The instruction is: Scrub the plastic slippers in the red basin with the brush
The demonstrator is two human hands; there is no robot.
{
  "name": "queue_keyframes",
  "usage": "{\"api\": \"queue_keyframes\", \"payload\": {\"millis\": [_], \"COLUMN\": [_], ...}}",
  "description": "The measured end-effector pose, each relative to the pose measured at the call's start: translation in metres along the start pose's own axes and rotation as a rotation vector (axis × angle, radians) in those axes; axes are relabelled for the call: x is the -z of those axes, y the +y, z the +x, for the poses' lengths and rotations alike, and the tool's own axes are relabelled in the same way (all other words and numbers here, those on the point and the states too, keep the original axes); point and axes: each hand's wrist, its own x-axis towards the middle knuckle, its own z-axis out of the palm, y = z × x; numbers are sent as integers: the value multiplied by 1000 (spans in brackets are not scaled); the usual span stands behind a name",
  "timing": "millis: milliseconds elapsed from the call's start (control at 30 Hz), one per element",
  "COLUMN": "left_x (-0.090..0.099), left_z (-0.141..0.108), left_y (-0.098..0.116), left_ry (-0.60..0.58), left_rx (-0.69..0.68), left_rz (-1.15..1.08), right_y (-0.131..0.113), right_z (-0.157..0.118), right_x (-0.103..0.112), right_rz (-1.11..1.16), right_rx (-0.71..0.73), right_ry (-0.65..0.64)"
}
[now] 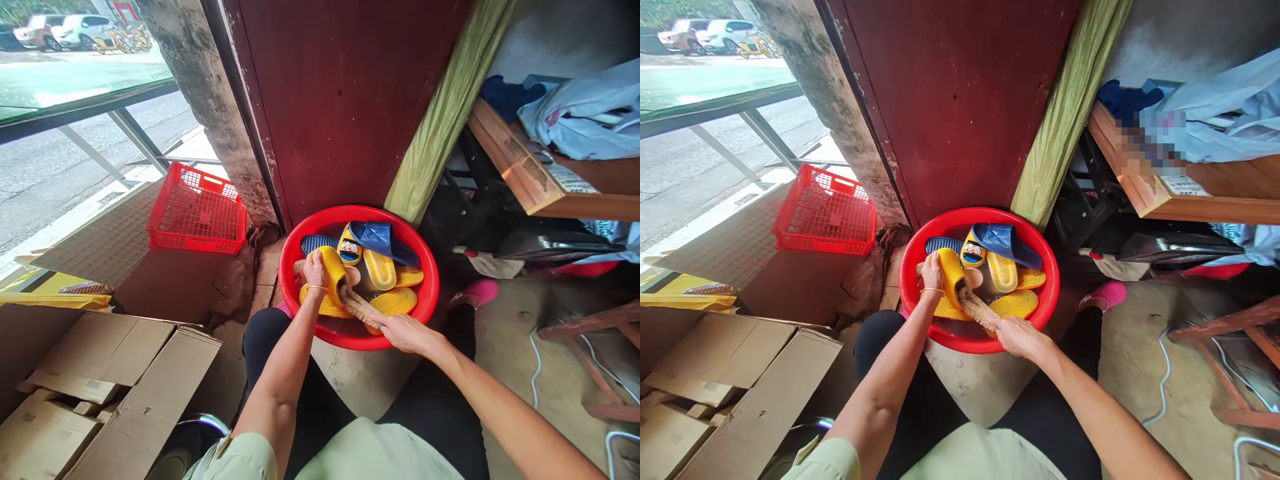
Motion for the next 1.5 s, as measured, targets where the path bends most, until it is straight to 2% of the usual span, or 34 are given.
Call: {"api": "queue_keyframes", "payload": {"millis": [133, 267, 433, 567, 667, 767, 867, 967, 1067, 1133, 1200, 1267, 1367, 1433, 1500], "left_x": [-3, -1, 0, 1, 2, 5, 11, 14, 10, 6, 4, 4, 7, 8, 8], "left_z": [-5, -5, 2, 8, 13, 21, 30, 27, 4, -16, -32, -41, -41, -38, -36], "left_y": [2, -2, -10, -10, -4, 6, 17, 27, 33, 33, 28, 19, 4, -6, -14], "left_ry": [-41, -105, -44, 59, 59, 86, 156, 178, 62, -115, -326, -496, -682, -765, -808], "left_rx": [-68, -51, -16, 30, 134, 194, 168, 67, -149, -280, -344, -331, -262, -248, -253], "left_rz": [55, 78, 96, 71, -32, -167, -149, -7, 175, 293, 431, 641, 1055, 1269, 1381], "right_y": [-2, -14, -13, 5, 26, 43, 53, 56, 53, 51, 50, 50, 50, 51, 54], "right_z": [10, 31, 32, 21, 15, 13, 14, 25, 48, 68, 88, 106, 124, 131, 134], "right_x": [-9, -16, -14, 1, 14, 21, 24, 27, 27, 22, 14, 3, -11, -19, -24], "right_rz": [-14, 24, 130, 108, 71, 72, 31, -78, -186, -226, -218, -170, -125, -116, -79], "right_rx": [-20, -67, -40, -28, -120, -100, -114, -211, -262, -296, -324, -360, -443, -466, -450], "right_ry": [2, 5, 46, 67, 111, 119, 142, 250, 331, 380, 412, 422, 427, 426, 422]}}
